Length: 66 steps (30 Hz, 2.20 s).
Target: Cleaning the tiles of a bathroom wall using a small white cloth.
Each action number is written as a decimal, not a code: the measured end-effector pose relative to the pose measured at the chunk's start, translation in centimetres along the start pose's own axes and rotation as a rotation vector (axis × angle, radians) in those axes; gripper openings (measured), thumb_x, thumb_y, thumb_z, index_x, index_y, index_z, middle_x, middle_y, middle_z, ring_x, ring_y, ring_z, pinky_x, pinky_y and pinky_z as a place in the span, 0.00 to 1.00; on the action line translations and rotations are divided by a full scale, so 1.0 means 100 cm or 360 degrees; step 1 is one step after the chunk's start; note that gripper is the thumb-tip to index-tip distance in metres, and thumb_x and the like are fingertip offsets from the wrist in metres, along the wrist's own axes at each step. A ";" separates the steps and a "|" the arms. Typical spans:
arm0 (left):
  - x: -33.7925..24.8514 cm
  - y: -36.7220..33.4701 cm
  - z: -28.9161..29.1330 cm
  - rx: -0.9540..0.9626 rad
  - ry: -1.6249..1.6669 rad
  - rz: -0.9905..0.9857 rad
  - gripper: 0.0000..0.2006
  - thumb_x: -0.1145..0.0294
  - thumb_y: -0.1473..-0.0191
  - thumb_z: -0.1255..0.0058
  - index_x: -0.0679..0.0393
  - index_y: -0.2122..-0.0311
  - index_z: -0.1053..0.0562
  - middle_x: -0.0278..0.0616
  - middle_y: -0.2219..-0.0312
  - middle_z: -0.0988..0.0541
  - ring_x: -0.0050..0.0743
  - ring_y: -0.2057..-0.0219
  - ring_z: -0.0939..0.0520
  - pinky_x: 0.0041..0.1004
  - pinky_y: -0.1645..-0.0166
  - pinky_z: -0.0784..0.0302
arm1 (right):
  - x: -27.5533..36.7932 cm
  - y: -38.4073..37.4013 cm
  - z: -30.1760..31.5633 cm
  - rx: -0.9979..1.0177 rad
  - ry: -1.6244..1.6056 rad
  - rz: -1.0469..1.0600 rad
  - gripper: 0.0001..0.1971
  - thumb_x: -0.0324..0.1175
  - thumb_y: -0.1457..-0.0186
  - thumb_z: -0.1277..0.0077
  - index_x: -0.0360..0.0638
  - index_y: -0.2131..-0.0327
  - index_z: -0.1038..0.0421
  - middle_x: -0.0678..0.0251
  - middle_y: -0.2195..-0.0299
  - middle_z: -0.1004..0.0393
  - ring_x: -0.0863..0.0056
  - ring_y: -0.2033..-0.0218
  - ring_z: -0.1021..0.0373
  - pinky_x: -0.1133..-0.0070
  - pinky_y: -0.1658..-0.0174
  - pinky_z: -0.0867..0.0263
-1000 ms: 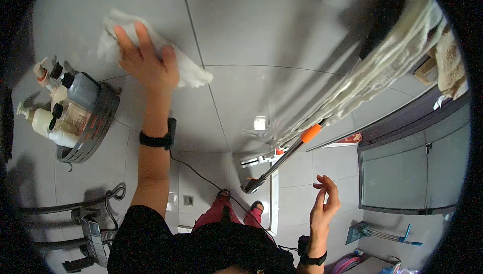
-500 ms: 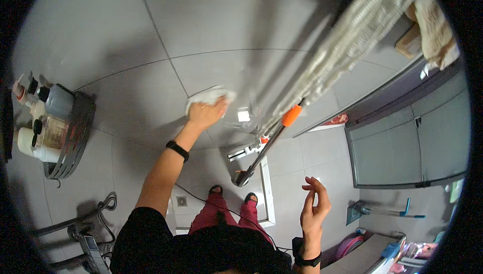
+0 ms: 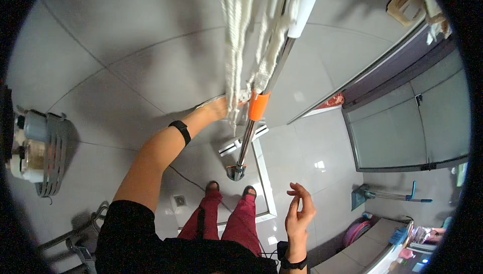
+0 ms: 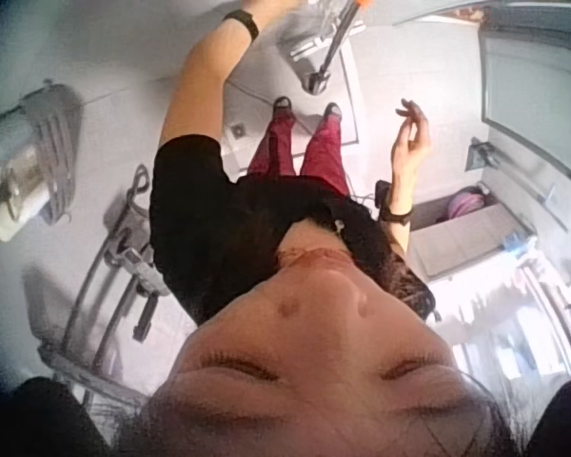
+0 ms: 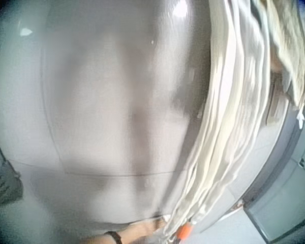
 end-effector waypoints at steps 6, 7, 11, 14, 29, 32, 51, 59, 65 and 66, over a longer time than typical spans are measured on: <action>-0.078 0.106 -0.066 0.1050 0.0201 -0.0457 0.27 0.67 0.48 0.63 0.56 0.42 0.49 0.37 0.47 0.39 0.24 0.46 0.40 0.25 0.41 0.49 | -0.039 0.013 -0.001 0.0028 0.0012 -0.0157 0.11 0.21 0.46 0.63 0.30 0.59 0.35 0.56 0.64 0.29 0.71 0.67 0.30 0.78 0.62 0.35; -0.081 0.128 -0.062 0.1064 0.0212 -0.0460 0.27 0.67 0.48 0.63 0.56 0.42 0.49 0.37 0.47 0.39 0.24 0.46 0.40 0.25 0.41 0.49 | -0.040 0.013 -0.002 0.0036 0.0022 -0.0186 0.12 0.20 0.47 0.63 0.30 0.59 0.35 0.56 0.64 0.29 0.71 0.67 0.31 0.78 0.61 0.36; -0.001 0.148 -0.004 0.1323 0.0768 0.0430 0.27 0.67 0.50 0.57 0.50 0.43 0.44 0.30 0.59 0.27 0.19 0.58 0.28 0.17 0.53 0.35 | -0.029 0.005 -0.011 0.0103 0.0001 -0.0176 0.12 0.21 0.47 0.63 0.31 0.59 0.35 0.56 0.64 0.29 0.72 0.68 0.31 0.79 0.61 0.36; 0.034 0.280 -0.008 0.1660 0.1163 0.1957 0.21 0.55 0.52 0.52 0.54 0.54 0.34 0.33 0.64 0.26 0.32 0.62 0.27 0.33 0.56 0.35 | -0.015 -0.001 -0.028 0.0180 -0.0010 -0.0078 0.12 0.20 0.47 0.63 0.31 0.59 0.35 0.57 0.64 0.29 0.71 0.68 0.30 0.79 0.61 0.36; 0.100 0.337 0.049 -0.0399 0.0252 0.3981 0.30 0.49 0.51 0.56 0.60 0.48 0.41 0.52 0.49 0.41 0.54 0.47 0.43 0.56 0.50 0.49 | 0.010 -0.007 -0.051 0.0351 0.0020 -0.0029 0.12 0.20 0.47 0.64 0.31 0.59 0.35 0.57 0.64 0.28 0.72 0.68 0.30 0.79 0.61 0.36; 0.071 0.259 -0.014 -0.0220 0.0800 0.3825 0.30 0.49 0.51 0.56 0.60 0.47 0.42 0.52 0.48 0.42 0.54 0.47 0.44 0.56 0.49 0.50 | 0.007 -0.003 -0.043 0.0296 0.0037 -0.0035 0.12 0.19 0.48 0.64 0.30 0.60 0.35 0.57 0.64 0.28 0.72 0.68 0.30 0.79 0.61 0.37; -0.065 0.113 -0.151 0.0646 0.2336 0.2823 0.31 0.49 0.50 0.59 0.56 0.44 0.47 0.50 0.45 0.48 0.57 0.44 0.51 0.55 0.46 0.56 | -0.041 0.019 -0.001 0.0131 0.0102 -0.0158 0.11 0.18 0.47 0.64 0.30 0.60 0.35 0.55 0.65 0.28 0.70 0.67 0.29 0.79 0.64 0.35; -0.011 0.267 -0.094 0.0836 0.1851 0.2989 0.32 0.49 0.50 0.61 0.54 0.43 0.49 0.50 0.43 0.51 0.58 0.43 0.54 0.55 0.45 0.59 | -0.012 0.020 -0.016 0.0210 0.0103 -0.0106 0.12 0.17 0.49 0.64 0.30 0.61 0.35 0.55 0.64 0.28 0.70 0.68 0.29 0.79 0.64 0.34; 0.069 0.338 0.007 0.0185 0.0790 0.3566 0.32 0.49 0.49 0.62 0.52 0.42 0.50 0.49 0.42 0.53 0.59 0.42 0.56 0.55 0.44 0.61 | 0.005 0.016 -0.020 0.0265 0.0124 -0.0019 0.11 0.18 0.48 0.64 0.29 0.60 0.35 0.56 0.65 0.28 0.72 0.69 0.29 0.79 0.62 0.36; 0.081 0.341 0.028 -0.0014 0.0581 0.3645 0.32 0.49 0.49 0.62 0.52 0.42 0.50 0.49 0.42 0.54 0.59 0.42 0.56 0.55 0.44 0.61 | 0.007 0.014 -0.020 0.0255 0.0122 0.0005 0.11 0.18 0.48 0.64 0.29 0.61 0.35 0.56 0.65 0.28 0.72 0.69 0.29 0.80 0.63 0.36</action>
Point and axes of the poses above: each hand's wrist, its own y-axis away from the middle knuckle, its own z-axis out of the back of the hand, x = y × z, the point moved 10 cm from there along -y, towards the middle knuckle
